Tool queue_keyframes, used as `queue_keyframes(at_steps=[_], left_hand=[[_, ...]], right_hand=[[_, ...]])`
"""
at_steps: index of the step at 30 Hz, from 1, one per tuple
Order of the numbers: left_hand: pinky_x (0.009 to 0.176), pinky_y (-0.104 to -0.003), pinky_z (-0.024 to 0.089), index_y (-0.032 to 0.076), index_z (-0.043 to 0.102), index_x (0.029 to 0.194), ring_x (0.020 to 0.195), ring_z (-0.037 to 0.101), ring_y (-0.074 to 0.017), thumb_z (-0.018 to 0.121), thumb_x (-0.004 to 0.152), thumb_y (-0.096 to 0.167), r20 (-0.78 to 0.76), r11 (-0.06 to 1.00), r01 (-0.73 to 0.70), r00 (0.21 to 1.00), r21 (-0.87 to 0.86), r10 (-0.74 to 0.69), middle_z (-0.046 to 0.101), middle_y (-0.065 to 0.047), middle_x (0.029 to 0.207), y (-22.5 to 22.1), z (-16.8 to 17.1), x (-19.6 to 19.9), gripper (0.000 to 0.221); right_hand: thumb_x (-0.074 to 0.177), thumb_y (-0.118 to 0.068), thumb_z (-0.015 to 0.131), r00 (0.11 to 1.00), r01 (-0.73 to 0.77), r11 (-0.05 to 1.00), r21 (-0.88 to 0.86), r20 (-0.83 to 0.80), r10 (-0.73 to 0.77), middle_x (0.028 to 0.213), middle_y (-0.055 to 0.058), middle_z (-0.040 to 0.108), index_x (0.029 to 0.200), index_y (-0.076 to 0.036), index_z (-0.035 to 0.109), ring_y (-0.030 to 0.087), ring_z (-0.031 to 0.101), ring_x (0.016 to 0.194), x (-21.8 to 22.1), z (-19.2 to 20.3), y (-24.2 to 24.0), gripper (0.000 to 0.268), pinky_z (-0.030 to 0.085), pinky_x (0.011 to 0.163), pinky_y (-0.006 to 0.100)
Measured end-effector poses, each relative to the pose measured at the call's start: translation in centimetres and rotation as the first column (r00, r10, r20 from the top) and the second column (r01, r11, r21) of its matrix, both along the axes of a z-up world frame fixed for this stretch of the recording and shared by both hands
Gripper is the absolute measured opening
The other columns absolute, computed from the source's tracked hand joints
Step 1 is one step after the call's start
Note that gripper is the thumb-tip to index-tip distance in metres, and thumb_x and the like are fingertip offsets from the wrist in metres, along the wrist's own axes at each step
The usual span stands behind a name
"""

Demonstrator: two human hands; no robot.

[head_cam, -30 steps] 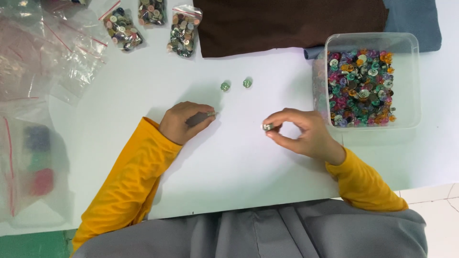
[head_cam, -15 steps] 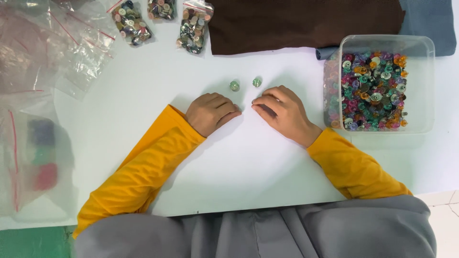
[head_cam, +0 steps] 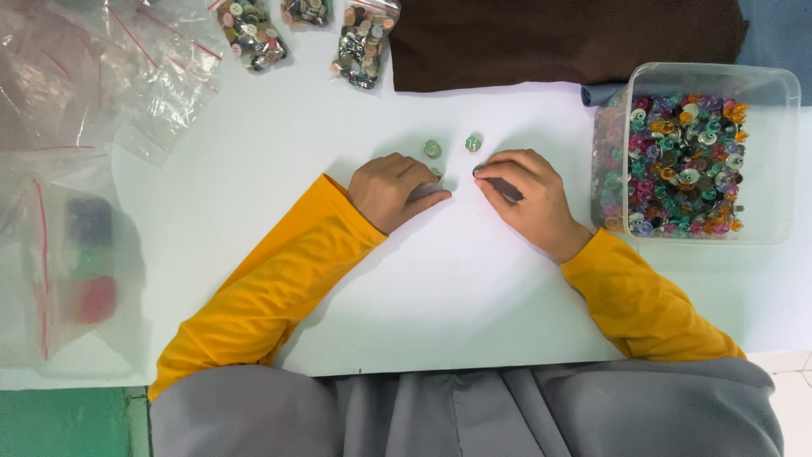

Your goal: Sorting small buttons from a container and placing them into small plastic bags

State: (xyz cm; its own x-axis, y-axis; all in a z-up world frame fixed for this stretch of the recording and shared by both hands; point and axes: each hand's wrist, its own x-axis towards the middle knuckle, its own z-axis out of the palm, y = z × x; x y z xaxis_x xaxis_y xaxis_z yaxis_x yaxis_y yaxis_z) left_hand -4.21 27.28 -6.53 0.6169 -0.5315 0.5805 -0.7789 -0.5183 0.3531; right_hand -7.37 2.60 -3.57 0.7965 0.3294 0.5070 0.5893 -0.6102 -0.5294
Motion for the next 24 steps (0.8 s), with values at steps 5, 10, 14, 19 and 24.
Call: queue_keyframes(at_steps=[5,10,14,19,24], left_hand=[[0.067,-0.025,0.056,0.014,0.073,0.095,0.072,0.070,-0.0167,0.085,0.085,0.023,-0.006,1.000,-0.021,1.000,0.022,0.022,0.070,-0.001,0.078,0.0,-0.9,0.0,0.017],[0.068,-0.026,0.057,0.015,0.074,0.096,0.072,0.069,-0.0173,0.082,0.087,0.018,0.020,0.999,-0.052,0.998,-0.011,0.053,0.069,-0.001,0.079,-0.1,-1.5,0.0,0.013],[0.068,-0.026,0.057,0.014,0.075,0.097,0.072,0.069,-0.0173,0.081,0.086,0.016,0.029,0.998,-0.055,0.998,-0.004,0.055,0.069,-0.002,0.079,-0.1,-1.2,-0.1,0.013],[0.066,-0.026,0.056,0.012,0.075,0.097,0.070,0.069,-0.0186,0.081,0.085,0.015,0.042,0.998,-0.056,0.998,0.003,0.056,0.069,-0.003,0.078,-0.1,-0.6,-0.1,0.014],[0.067,-0.025,0.056,0.014,0.075,0.100,0.072,0.069,-0.0159,0.083,0.085,0.020,0.086,0.997,-0.059,0.995,0.050,0.054,0.070,-0.002,0.081,0.0,-0.6,0.0,0.018]], right_hand=[[0.088,0.001,0.081,1.000,0.019,0.998,0.060,-0.018,-0.018,0.096,0.002,0.072,0.098,-0.010,0.077,0.021,0.070,0.084,0.1,-0.3,0.1,0.015,0.056,0.078,0.033],[0.087,0.000,0.082,1.000,-0.001,1.000,0.021,0.009,0.001,0.098,0.003,0.074,0.097,-0.009,0.076,0.023,0.072,0.085,-0.1,0.2,0.1,0.015,0.057,0.078,0.034],[0.087,0.005,0.080,0.999,-0.004,1.000,0.009,0.035,0.003,0.097,0.006,0.075,0.095,-0.006,0.075,0.025,0.072,0.085,-0.1,0.0,0.0,0.014,0.057,0.078,0.035],[0.087,0.001,0.082,1.000,-0.012,1.000,0.014,0.018,0.011,0.102,0.006,0.074,0.096,-0.007,0.075,0.025,0.072,0.088,0.1,-0.1,-0.1,0.014,0.056,0.079,0.036],[0.093,-0.001,0.076,1.000,-0.002,1.000,-0.013,0.007,0.002,0.099,0.006,0.074,0.101,-0.008,0.076,0.025,0.071,0.085,-0.1,0.5,0.3,0.010,0.057,0.078,0.036]])
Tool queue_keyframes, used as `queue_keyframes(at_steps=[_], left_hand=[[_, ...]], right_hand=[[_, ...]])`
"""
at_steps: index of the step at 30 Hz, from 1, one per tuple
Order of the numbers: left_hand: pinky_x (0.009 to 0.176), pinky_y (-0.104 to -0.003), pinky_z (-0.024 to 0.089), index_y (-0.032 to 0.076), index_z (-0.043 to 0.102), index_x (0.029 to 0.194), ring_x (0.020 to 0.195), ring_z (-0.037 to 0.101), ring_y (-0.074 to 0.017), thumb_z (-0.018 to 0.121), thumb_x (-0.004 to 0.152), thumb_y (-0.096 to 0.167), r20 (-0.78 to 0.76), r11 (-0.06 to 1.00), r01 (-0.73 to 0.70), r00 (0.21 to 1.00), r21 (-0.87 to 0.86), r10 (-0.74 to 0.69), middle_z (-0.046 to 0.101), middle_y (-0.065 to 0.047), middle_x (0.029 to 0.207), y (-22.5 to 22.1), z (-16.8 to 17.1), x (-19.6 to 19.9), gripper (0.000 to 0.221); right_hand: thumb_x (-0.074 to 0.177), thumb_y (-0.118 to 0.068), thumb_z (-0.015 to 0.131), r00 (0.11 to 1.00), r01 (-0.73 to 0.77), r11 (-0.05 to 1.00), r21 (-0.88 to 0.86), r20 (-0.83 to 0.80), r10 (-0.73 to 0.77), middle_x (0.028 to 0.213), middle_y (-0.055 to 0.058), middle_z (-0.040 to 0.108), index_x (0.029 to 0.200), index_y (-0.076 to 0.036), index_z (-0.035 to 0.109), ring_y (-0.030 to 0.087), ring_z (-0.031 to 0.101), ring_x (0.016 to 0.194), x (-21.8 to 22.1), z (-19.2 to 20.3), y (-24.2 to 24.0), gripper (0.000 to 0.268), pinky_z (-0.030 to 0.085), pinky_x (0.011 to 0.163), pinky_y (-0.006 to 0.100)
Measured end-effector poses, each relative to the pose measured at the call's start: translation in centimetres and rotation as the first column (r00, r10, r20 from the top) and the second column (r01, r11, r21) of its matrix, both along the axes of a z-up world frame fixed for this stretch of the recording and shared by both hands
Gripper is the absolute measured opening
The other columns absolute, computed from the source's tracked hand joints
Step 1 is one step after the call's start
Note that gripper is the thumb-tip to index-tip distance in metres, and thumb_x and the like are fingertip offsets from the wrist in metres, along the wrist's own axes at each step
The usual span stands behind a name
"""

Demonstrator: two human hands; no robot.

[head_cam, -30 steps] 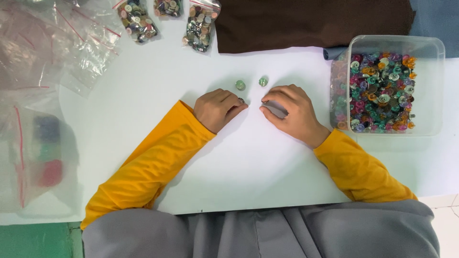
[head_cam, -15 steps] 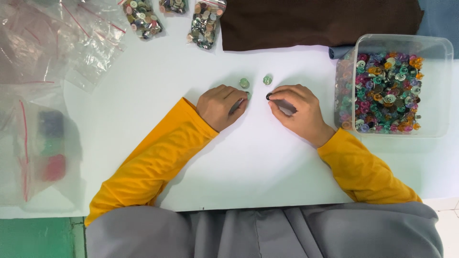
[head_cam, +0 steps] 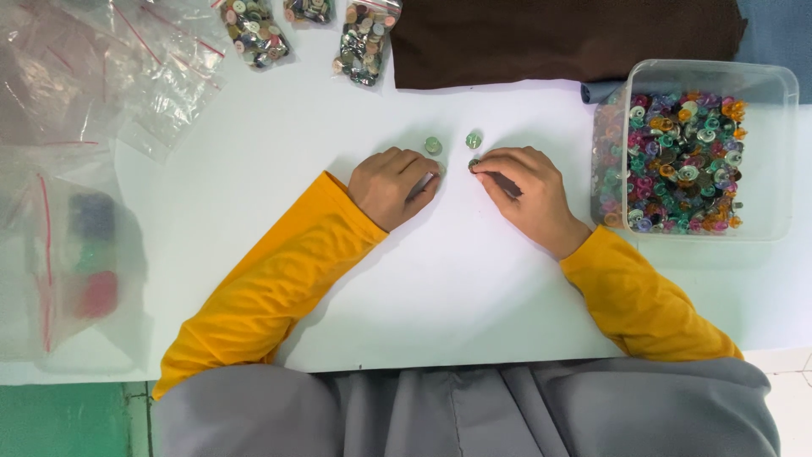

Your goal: Sorting small buttons from a container and placing them into small plastic bags

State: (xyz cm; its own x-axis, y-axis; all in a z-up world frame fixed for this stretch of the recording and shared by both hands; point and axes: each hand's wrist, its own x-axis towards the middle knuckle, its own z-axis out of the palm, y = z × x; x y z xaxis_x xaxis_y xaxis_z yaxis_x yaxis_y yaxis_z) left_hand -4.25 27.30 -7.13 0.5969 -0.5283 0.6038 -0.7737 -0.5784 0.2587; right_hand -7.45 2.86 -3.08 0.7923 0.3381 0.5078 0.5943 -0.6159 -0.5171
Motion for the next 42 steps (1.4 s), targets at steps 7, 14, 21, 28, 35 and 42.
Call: queue_keyframes(at_steps=[7,14,21,28,35,42], left_hand=[[0.064,-0.030,0.056,0.012,0.074,0.100,0.072,0.070,-0.0205,0.082,0.083,0.021,-0.013,1.000,0.020,1.000,-0.014,-0.020,0.070,-0.004,0.082,-0.1,0.5,-0.1,0.021],[0.065,-0.026,0.056,0.015,0.073,0.102,0.071,0.068,-0.0155,0.079,0.086,0.029,0.084,0.998,-0.027,0.996,-0.056,0.032,0.067,-0.001,0.084,-0.2,0.6,-0.2,0.023],[0.072,-0.028,0.052,0.020,0.074,0.103,0.080,0.066,-0.0153,0.075,0.086,0.033,0.264,0.988,-0.025,0.962,-0.151,0.065,0.065,0.002,0.091,-3.6,3.2,-0.7,0.021],[0.084,-0.040,0.046,0.015,0.068,0.104,0.089,0.063,-0.0272,0.067,0.093,0.028,0.020,0.966,0.132,0.991,-0.222,-0.131,0.066,-0.001,0.104,-17.5,9.9,-1.4,0.017],[0.076,-0.052,0.058,0.012,0.054,0.120,0.099,0.066,-0.0389,0.082,0.071,0.020,-0.389,0.955,0.263,0.901,0.135,-0.193,0.057,-0.014,0.114,-30.1,4.1,4.5,0.057],[0.069,-0.044,0.058,0.019,0.063,0.107,0.096,0.063,-0.0267,0.087,0.058,0.032,-0.097,0.888,-0.115,0.980,0.444,0.175,0.064,-0.005,0.103,-33.3,-1.5,5.3,0.056]], right_hand=[[0.091,-0.004,0.079,1.000,-0.018,1.000,-0.018,0.012,0.018,0.099,0.009,0.073,0.106,-0.008,0.074,0.027,0.072,0.086,0.1,-0.3,-0.3,0.016,0.055,0.077,0.037],[0.094,-0.003,0.076,0.999,-0.009,0.997,0.074,0.045,0.006,0.107,0.009,0.072,0.108,-0.007,0.074,0.028,0.071,0.092,-1.3,0.1,-0.2,0.015,0.056,0.082,0.038],[0.089,-0.001,0.068,0.737,-0.068,0.982,-0.179,0.654,0.170,0.110,0.010,0.074,0.103,-0.011,0.075,0.023,0.067,0.086,-4.0,4.9,-1.8,0.018,0.050,0.073,0.035],[0.103,0.009,0.064,0.903,0.254,0.929,-0.270,0.409,-0.128,0.113,0.017,0.072,0.109,0.001,0.077,0.036,0.069,0.094,-2.2,10.2,-12.5,0.016,0.049,0.086,0.045],[0.097,0.008,0.058,0.969,0.160,0.925,-0.344,-0.123,-0.213,0.119,0.022,0.072,0.126,0.006,0.066,0.041,0.064,0.105,-0.3,6.8,-20.6,0.030,0.049,0.094,0.049],[0.089,0.004,0.067,0.919,0.202,0.900,-0.386,-0.243,-0.311,0.105,0.015,0.072,0.110,0.002,0.066,0.039,0.064,0.094,0.3,4.2,-20.4,0.021,0.050,0.080,0.050]])
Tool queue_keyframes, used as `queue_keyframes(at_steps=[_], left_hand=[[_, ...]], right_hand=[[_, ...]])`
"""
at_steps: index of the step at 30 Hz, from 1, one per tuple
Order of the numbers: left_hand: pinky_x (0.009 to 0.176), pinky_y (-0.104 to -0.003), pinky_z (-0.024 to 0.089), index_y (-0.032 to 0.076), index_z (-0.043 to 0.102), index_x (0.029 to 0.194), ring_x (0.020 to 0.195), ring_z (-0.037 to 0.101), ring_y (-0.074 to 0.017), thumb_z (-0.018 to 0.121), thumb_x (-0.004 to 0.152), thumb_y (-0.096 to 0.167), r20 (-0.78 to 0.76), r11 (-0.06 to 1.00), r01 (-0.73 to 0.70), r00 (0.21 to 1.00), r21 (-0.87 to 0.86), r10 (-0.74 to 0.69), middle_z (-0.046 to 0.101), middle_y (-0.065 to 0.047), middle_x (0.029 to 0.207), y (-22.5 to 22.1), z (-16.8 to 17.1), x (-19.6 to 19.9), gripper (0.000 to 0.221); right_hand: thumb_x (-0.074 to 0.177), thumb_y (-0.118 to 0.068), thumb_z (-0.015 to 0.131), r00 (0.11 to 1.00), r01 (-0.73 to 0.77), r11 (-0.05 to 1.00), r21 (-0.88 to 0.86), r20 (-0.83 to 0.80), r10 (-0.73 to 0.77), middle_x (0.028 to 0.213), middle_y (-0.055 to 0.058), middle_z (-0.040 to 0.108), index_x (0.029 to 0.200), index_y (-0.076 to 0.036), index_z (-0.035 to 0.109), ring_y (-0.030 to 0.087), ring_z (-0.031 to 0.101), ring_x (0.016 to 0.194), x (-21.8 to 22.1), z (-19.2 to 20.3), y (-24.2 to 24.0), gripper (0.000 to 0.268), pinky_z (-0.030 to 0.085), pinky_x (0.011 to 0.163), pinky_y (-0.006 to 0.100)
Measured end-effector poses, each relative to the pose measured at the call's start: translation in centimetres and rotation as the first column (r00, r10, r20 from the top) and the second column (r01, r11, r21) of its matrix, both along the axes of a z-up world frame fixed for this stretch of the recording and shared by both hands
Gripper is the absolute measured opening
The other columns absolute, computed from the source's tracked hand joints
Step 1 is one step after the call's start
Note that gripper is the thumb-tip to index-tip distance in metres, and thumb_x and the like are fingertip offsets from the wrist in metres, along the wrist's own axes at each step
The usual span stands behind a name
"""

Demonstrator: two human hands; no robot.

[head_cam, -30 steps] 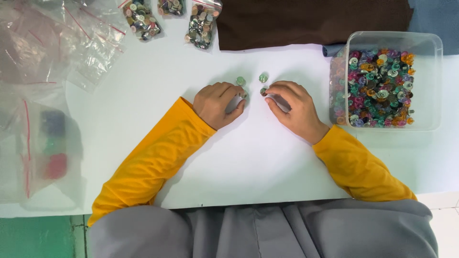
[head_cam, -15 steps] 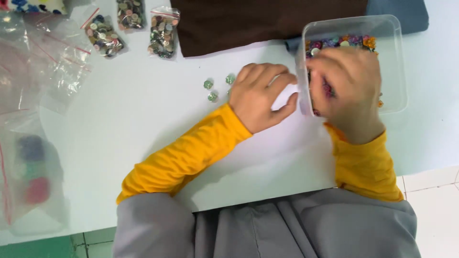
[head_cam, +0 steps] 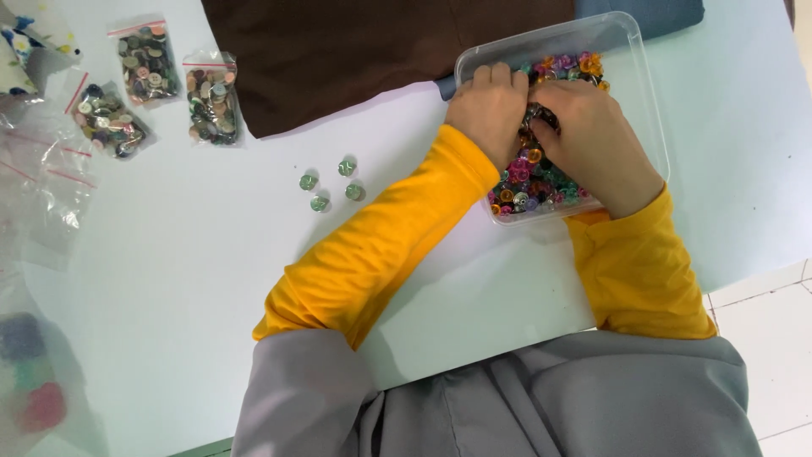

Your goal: Sorting small buttons from a container and placing them into small plastic bags

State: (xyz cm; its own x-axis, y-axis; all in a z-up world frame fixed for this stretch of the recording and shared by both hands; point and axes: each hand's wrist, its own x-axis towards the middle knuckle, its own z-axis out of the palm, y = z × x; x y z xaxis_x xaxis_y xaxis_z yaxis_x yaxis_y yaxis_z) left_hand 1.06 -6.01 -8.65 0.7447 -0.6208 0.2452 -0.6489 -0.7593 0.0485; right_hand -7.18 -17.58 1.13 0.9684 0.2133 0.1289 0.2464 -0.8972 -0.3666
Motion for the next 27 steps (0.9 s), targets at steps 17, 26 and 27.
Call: queue_keyframes(at_steps=[17,26,27], left_hand=[[0.067,-0.045,0.055,0.008,0.042,0.118,0.090,0.070,-0.0391,0.082,0.072,0.003,-0.353,0.766,0.278,0.762,-0.580,-0.543,0.066,-0.017,0.111,5.2,6.2,1.7,0.061],[0.062,-0.039,0.049,0.012,0.056,0.098,0.070,0.065,-0.0252,0.078,0.081,0.002,-0.199,0.645,0.376,0.743,-0.665,-0.639,0.065,-0.008,0.088,5.6,5.7,2.1,0.030],[0.060,-0.038,0.055,0.013,0.062,0.100,0.065,0.068,-0.0220,0.076,0.079,-0.002,-0.232,0.674,0.349,0.754,-0.651,-0.614,0.066,-0.008,0.091,5.6,5.7,2.0,0.029]], right_hand=[[0.110,-0.003,0.065,0.995,0.080,0.928,0.364,0.023,-0.095,0.102,0.009,0.073,0.112,0.003,0.071,0.018,0.064,0.084,-1.4,2.3,0.5,0.009,0.051,0.081,0.030],[0.110,-0.007,0.067,0.967,0.250,0.837,0.486,-0.086,-0.239,0.095,0.003,0.072,0.114,-0.002,0.074,0.008,0.058,0.078,-1.5,2.8,0.5,0.009,0.047,0.073,0.022],[0.110,-0.006,0.067,0.962,0.267,0.829,0.491,-0.087,-0.258,0.092,0.004,0.073,0.112,-0.002,0.074,0.008,0.060,0.076,-1.6,3.0,0.7,0.009,0.049,0.072,0.022]])
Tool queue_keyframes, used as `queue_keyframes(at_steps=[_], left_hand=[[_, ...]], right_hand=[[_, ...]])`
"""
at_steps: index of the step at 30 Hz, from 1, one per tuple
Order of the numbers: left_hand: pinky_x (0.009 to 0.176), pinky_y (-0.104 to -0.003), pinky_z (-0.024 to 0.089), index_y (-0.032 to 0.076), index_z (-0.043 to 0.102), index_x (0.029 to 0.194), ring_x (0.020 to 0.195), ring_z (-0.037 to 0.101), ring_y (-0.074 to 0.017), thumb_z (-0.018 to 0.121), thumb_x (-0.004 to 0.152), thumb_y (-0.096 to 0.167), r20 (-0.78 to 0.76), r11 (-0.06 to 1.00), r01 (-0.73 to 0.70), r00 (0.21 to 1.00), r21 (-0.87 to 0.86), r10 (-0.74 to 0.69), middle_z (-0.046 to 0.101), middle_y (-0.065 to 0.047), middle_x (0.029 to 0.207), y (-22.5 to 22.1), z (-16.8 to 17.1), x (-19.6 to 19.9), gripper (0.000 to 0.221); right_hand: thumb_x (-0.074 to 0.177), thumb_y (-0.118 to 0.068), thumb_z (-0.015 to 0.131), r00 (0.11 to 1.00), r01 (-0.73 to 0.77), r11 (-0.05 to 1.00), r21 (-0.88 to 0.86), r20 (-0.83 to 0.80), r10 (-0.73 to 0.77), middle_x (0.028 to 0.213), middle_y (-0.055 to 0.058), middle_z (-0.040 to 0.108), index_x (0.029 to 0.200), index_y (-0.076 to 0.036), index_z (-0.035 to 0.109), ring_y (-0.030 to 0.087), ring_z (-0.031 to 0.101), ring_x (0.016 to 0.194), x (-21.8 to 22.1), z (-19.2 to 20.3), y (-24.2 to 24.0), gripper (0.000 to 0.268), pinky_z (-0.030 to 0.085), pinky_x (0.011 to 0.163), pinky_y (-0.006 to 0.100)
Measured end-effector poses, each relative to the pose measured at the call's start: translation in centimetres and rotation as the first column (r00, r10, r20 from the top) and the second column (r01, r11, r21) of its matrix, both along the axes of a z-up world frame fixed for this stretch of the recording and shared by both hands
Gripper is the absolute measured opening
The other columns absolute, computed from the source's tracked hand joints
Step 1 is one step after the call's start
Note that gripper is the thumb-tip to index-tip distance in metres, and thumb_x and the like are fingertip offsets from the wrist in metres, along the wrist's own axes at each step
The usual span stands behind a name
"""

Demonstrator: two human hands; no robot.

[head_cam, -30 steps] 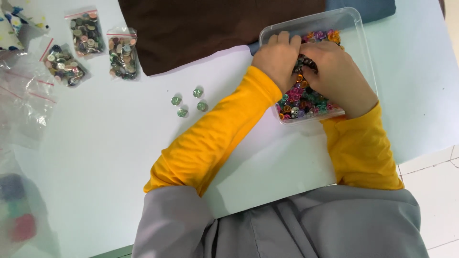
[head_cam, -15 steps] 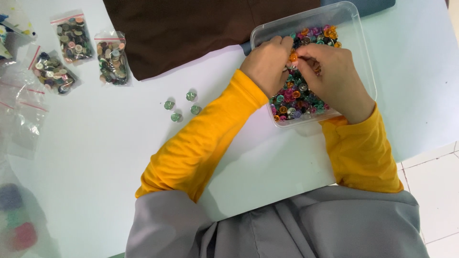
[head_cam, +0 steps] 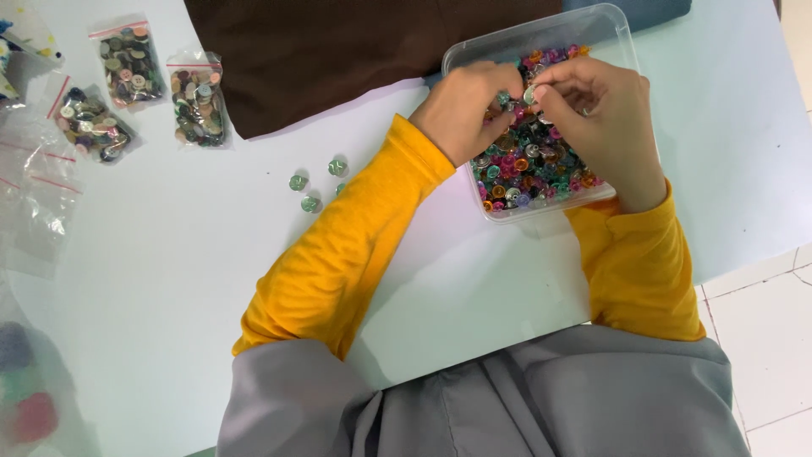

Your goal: Sorting small buttons from a container and placing them into small plastic bags

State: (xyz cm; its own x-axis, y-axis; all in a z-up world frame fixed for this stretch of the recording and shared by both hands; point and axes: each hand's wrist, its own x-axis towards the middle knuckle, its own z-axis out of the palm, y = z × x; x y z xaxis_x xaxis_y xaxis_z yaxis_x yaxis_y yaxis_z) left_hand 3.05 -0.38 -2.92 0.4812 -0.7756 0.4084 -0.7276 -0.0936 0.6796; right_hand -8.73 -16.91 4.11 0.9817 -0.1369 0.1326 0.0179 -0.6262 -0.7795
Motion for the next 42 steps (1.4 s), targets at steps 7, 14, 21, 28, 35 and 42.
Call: queue_keyframes(at_steps=[7,14,21,28,35,42], left_hand=[[0.075,-0.051,0.059,0.005,0.072,0.107,0.092,0.067,-0.0375,0.087,0.074,0.015,0.163,0.953,-0.152,0.980,0.261,0.112,0.049,-0.016,0.115,-0.4,-0.8,-1.4,0.038],[0.072,-0.050,0.054,0.012,0.069,0.104,0.081,0.065,-0.0351,0.086,0.068,0.025,0.206,0.923,-0.129,0.977,0.362,0.056,0.062,-0.010,0.097,-1.2,-2.4,-1.0,0.042],[0.072,-0.049,0.052,0.019,0.075,0.084,0.080,0.065,-0.0352,0.072,0.065,0.011,0.316,0.923,-0.228,0.940,0.311,0.126,0.073,-0.006,0.082,-2.1,-3.9,-1.2,0.021],[0.070,-0.044,0.053,0.013,0.072,0.092,0.078,0.061,-0.0329,0.069,0.071,0.009,0.296,0.937,-0.231,0.943,0.261,0.150,0.069,-0.007,0.078,-1.6,-3.0,-1.2,0.022],[0.078,-0.041,0.052,0.015,0.067,0.108,0.085,0.060,-0.0278,0.060,0.091,0.007,0.080,0.955,-0.177,0.976,-0.237,0.201,0.060,-0.006,0.098,0.4,0.8,-2.2,0.019],[0.092,-0.038,0.052,0.008,0.062,0.116,0.096,0.061,-0.0254,0.057,0.103,0.002,0.090,0.927,-0.087,0.988,-0.364,0.128,0.057,-0.010,0.108,7.9,6.7,-4.4,0.015]], right_hand=[[0.111,0.002,0.067,0.985,0.022,0.981,-0.191,0.174,0.011,0.089,0.006,0.068,0.111,0.001,0.070,0.015,0.060,0.077,0.0,-1.4,-0.9,0.003,0.051,0.073,0.028],[0.112,0.005,0.055,0.992,-0.061,0.985,-0.160,0.098,0.078,0.081,0.005,0.055,0.121,-0.001,0.066,0.014,0.043,0.064,-0.1,-0.7,-0.4,0.016,0.037,0.063,0.029],[0.110,0.001,0.057,0.990,-0.102,0.963,-0.248,0.066,0.122,0.079,0.006,0.058,0.120,-0.002,0.073,0.017,0.047,0.066,0.3,-1.9,-0.9,0.019,0.041,0.068,0.033],[0.109,0.004,0.058,0.983,-0.129,0.955,-0.267,0.093,0.158,0.092,0.008,0.066,0.120,0.002,0.073,0.020,0.057,0.077,0.2,-1.5,-0.5,0.019,0.047,0.073,0.034],[0.106,0.005,0.074,0.925,0.004,0.917,-0.400,0.350,0.148,0.102,0.012,0.067,0.122,0.003,0.071,0.024,0.062,0.081,0.2,-1.9,-0.5,0.016,0.050,0.078,0.037],[0.106,0.001,0.073,0.541,0.254,0.834,-0.489,0.787,0.296,0.096,0.020,0.072,0.107,0.007,0.068,0.035,0.067,0.078,-1.1,-0.2,4.7,0.007,0.054,0.072,0.045]])
